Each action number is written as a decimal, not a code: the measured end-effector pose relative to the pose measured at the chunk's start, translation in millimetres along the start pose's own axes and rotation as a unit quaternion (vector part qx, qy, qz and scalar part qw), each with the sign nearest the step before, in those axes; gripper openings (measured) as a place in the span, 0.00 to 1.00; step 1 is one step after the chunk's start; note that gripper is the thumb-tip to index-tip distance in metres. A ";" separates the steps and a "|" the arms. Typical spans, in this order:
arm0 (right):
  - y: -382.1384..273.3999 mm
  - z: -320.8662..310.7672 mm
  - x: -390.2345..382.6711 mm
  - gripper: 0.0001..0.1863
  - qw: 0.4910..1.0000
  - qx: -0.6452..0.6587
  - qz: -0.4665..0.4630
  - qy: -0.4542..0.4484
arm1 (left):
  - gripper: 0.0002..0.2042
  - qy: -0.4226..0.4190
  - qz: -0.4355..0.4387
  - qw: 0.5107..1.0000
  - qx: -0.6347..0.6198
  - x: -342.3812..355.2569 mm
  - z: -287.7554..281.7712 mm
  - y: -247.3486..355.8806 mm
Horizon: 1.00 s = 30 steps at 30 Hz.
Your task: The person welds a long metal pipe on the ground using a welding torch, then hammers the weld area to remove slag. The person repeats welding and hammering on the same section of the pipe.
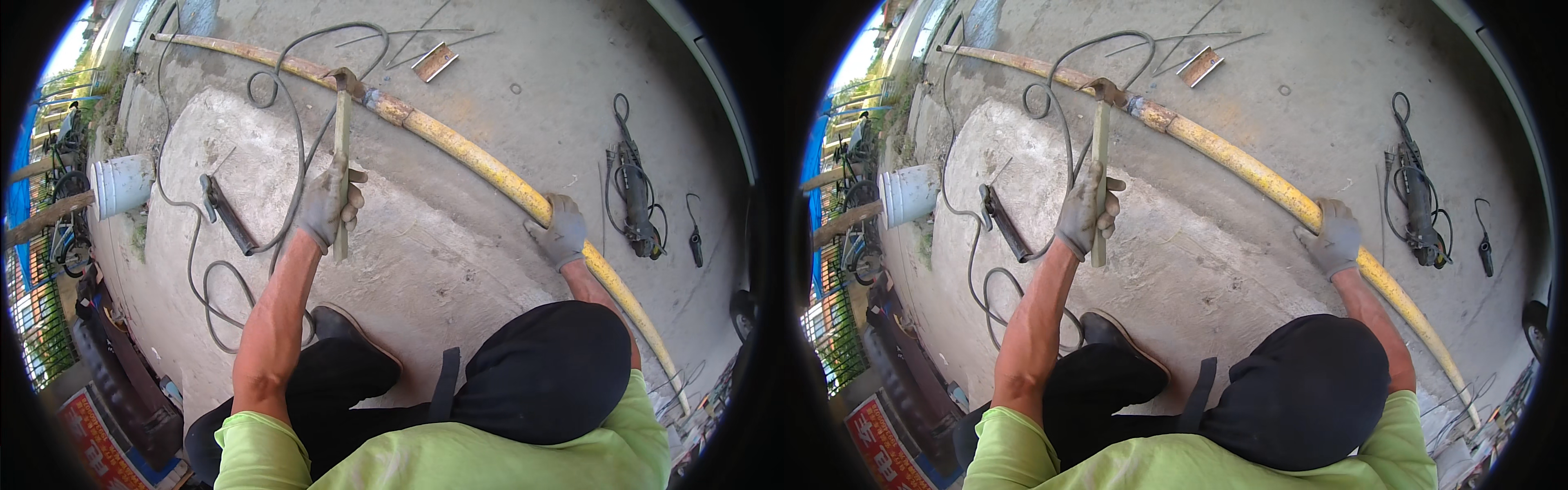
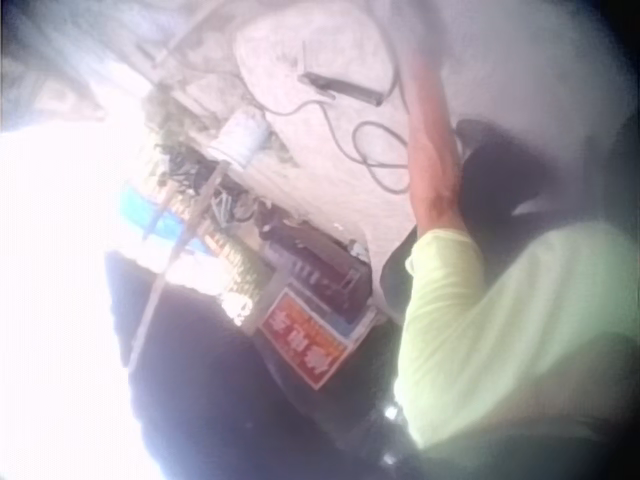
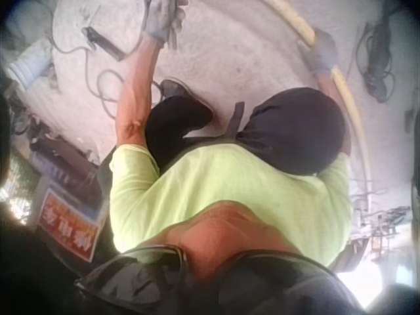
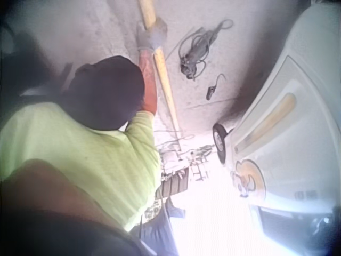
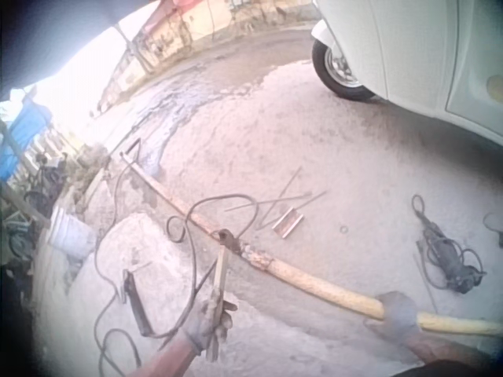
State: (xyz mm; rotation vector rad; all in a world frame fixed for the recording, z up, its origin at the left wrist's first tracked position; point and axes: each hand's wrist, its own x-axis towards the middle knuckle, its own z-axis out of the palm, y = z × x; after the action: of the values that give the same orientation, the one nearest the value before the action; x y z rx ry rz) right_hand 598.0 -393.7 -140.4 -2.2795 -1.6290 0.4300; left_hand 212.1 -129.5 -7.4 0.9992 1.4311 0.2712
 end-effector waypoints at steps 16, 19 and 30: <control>25.3 -1.4 18.7 0.32 0.992 0.048 -0.012 -0.116 | 0.37 -0.022 -0.010 0.999 -0.038 -56.0 -4.2 -19.3; 21.3 -7.4 18.9 0.31 0.989 0.044 -0.016 -0.137 | 0.36 -0.033 -0.016 0.998 -0.044 -65.0 -3.8 -19.8; -12.5 10.8 -8.9 0.34 0.997 -0.065 0.015 0.033 | 0.30 -0.036 0.002 0.987 -0.159 -44.1 39.6 -5.9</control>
State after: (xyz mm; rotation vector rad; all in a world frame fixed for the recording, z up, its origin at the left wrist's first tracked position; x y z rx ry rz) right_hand 580.0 -397.5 -144.4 -2.3871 -1.6366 0.2597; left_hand 237.0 -179.8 12.3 0.7424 1.2728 0.4480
